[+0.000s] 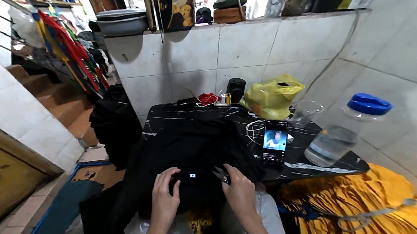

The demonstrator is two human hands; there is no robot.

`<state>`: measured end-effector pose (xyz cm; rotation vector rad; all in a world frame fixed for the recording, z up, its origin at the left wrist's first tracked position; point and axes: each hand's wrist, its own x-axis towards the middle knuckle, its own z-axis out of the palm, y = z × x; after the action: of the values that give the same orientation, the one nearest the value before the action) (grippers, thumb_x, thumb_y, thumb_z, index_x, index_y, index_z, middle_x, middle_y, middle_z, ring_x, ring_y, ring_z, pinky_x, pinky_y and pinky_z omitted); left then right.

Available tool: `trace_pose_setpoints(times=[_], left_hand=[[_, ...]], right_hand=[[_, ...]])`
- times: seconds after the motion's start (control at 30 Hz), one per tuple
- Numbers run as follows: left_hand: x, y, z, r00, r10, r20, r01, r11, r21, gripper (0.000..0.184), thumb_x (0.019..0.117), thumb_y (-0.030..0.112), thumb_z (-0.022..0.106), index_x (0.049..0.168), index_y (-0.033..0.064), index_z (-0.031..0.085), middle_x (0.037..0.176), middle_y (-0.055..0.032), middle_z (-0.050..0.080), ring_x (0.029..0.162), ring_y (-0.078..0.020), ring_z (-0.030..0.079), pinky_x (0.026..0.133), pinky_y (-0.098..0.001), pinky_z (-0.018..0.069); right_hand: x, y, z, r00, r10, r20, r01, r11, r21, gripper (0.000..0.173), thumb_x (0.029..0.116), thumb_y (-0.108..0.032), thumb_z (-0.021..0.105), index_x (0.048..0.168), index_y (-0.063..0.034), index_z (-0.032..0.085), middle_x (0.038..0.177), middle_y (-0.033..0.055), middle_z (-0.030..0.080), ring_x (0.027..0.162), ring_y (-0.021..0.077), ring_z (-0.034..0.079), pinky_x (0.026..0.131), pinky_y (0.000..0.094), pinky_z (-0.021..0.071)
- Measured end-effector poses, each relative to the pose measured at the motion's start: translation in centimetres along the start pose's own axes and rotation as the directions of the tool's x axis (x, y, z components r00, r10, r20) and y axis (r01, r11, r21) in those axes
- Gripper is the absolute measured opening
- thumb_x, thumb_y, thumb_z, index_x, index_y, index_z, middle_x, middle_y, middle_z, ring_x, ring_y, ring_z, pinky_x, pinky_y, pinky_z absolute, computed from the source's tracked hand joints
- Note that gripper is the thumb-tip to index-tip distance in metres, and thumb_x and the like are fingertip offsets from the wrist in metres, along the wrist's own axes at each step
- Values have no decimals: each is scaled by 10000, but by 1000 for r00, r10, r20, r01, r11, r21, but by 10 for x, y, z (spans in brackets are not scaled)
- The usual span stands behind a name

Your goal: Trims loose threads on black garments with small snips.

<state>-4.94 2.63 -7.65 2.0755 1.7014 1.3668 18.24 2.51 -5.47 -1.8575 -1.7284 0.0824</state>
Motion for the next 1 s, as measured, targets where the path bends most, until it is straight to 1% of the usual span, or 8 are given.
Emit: trace_pose_setpoints(times=[0.2,0.3,0.37,0.47,0.63,0.8,0.9,1.0], left_hand=[[4,10,3,995,81,51,-83,996,36,250,918,289,725,1144,188,756,1186,11,699,1005,-116,668,821,-274,580],[9,26,20,978,168,123,-176,983,50,295,937,408,708,1153,212,752,1173,34,704,1076,-121,656,929,-314,564],[13,37,38,964,221,146,-239,964,117,337,935,458,691,1188,242,745,1185,33,694,1072,-156,646,916,-362,555],[19,35,65,954,247,168,-273,950,153,248,947,387,691,1134,254,783,1135,23,703,1028,-179,647,893,-366,551],[22,28,68,955,280,102,-279,960,-22,160,971,281,673,975,195,808,969,74,760,926,-59,709,863,-255,588],[21,27,52,983,121,140,-110,990,-88,160,998,222,606,986,146,745,909,60,735,807,-25,694,764,-222,596],[22,24,49,985,60,160,-29,981,-193,140,1006,212,598,999,132,712,885,60,719,782,-19,687,733,-214,599],[21,23,46,983,47,175,-3,970,-244,130,1005,210,603,998,130,706,918,58,721,825,-27,690,762,-215,597]], right_hand=[[3,7,4,980,80,180,-114,975,189,520,914,-100,651,1432,-111,615,1222,130,719,1062,313,710,916,543,562],[-1,10,7,981,92,173,-133,962,239,536,921,-108,642,1454,-122,597,1218,120,727,1066,304,711,939,542,555],[-2,11,9,978,107,179,-149,959,242,544,925,-135,652,1465,-141,587,1196,108,733,1037,290,714,929,526,559],[-4,15,10,971,118,209,-168,955,242,574,918,-145,655,1484,-182,569,1183,95,737,1030,282,715,921,522,561],[-8,29,15,983,67,169,-119,941,318,548,926,-185,664,1469,-207,588,1109,80,750,954,253,722,880,497,578],[-8,24,11,974,80,213,-145,939,311,594,906,-160,666,1488,-225,565,1146,76,740,979,249,714,897,495,568],[-10,21,12,986,35,160,-88,935,343,504,921,-315,678,1412,-207,629,1045,43,749,889,208,712,829,463,580],[-13,20,16,994,-48,100,5,922,387,483,948,-601,615,1154,-182,740,923,-18,739,805,119,694,738,388,587]])
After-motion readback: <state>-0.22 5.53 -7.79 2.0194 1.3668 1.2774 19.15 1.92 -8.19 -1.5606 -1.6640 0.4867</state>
